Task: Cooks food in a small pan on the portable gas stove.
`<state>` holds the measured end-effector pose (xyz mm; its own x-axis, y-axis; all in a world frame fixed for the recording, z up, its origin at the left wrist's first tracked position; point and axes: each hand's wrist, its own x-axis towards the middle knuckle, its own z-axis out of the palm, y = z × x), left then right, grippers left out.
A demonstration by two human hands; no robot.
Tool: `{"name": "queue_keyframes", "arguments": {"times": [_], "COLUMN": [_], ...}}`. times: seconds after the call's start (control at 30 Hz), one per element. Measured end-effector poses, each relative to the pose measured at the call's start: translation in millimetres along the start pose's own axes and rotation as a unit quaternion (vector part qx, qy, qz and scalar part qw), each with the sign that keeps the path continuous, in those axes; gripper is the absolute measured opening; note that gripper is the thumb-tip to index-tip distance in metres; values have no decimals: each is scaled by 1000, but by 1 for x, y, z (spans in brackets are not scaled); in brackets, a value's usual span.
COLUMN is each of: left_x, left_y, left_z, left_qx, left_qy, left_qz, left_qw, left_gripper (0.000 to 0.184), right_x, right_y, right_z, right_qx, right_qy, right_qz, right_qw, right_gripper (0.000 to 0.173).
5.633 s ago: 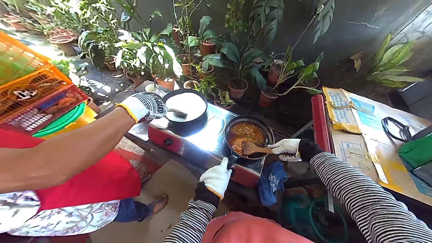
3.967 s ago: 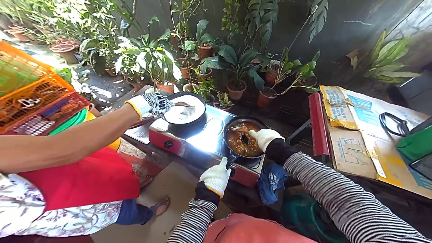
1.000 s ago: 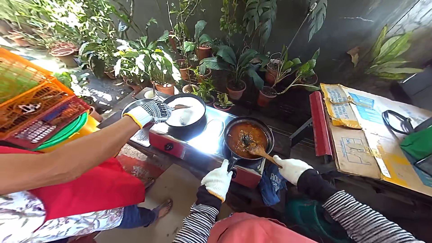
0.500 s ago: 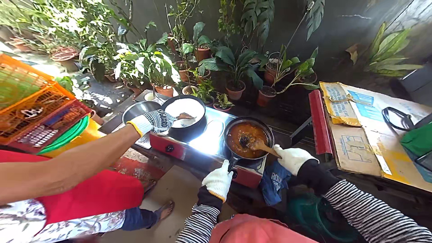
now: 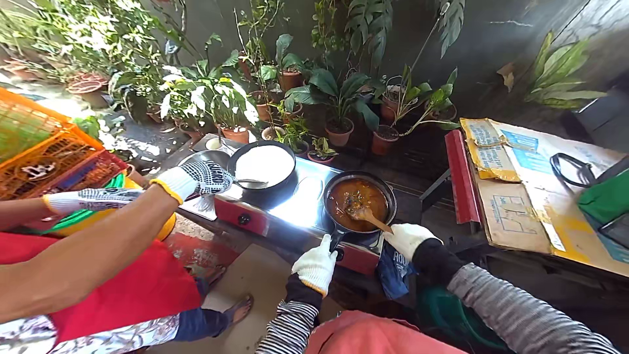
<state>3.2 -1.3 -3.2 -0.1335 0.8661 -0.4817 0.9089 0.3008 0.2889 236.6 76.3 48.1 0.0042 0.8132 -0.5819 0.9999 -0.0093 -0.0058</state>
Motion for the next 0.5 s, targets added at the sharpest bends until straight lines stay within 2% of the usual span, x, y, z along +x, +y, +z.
{"name": "queue_keyframes", "arguments": {"times": [0.07,0.17,0.33,0.4,0.5], "left_x": [0,1,1,1,2], "left_y": [0,0,2,1,1], "left_z": [-1,-1,-2,-2,-1], "left_qx": [-1,2,10,11,6], "left_qy": [0,-6,-9,-6,-3], "left_qz": [0,-3,-8,-4,-5], "left_qw": [1000,1000,1000,1000,1000], "left_gripper": [60,61,61,61,61], "right_x": [-13,-5,18,11,-18], "right_y": [16,26,-14,-24,-13], "right_z": [-5,-21,-22,-10,-12], "right_qx": [-32,-34,29,18,-47], "right_qy": [-13,6,16,5,-18], "right_qz": [4,35,30,14,-14], "right_qw": [999,999,999,1000,999], "right_gripper": [56,56,53,53,55]}}
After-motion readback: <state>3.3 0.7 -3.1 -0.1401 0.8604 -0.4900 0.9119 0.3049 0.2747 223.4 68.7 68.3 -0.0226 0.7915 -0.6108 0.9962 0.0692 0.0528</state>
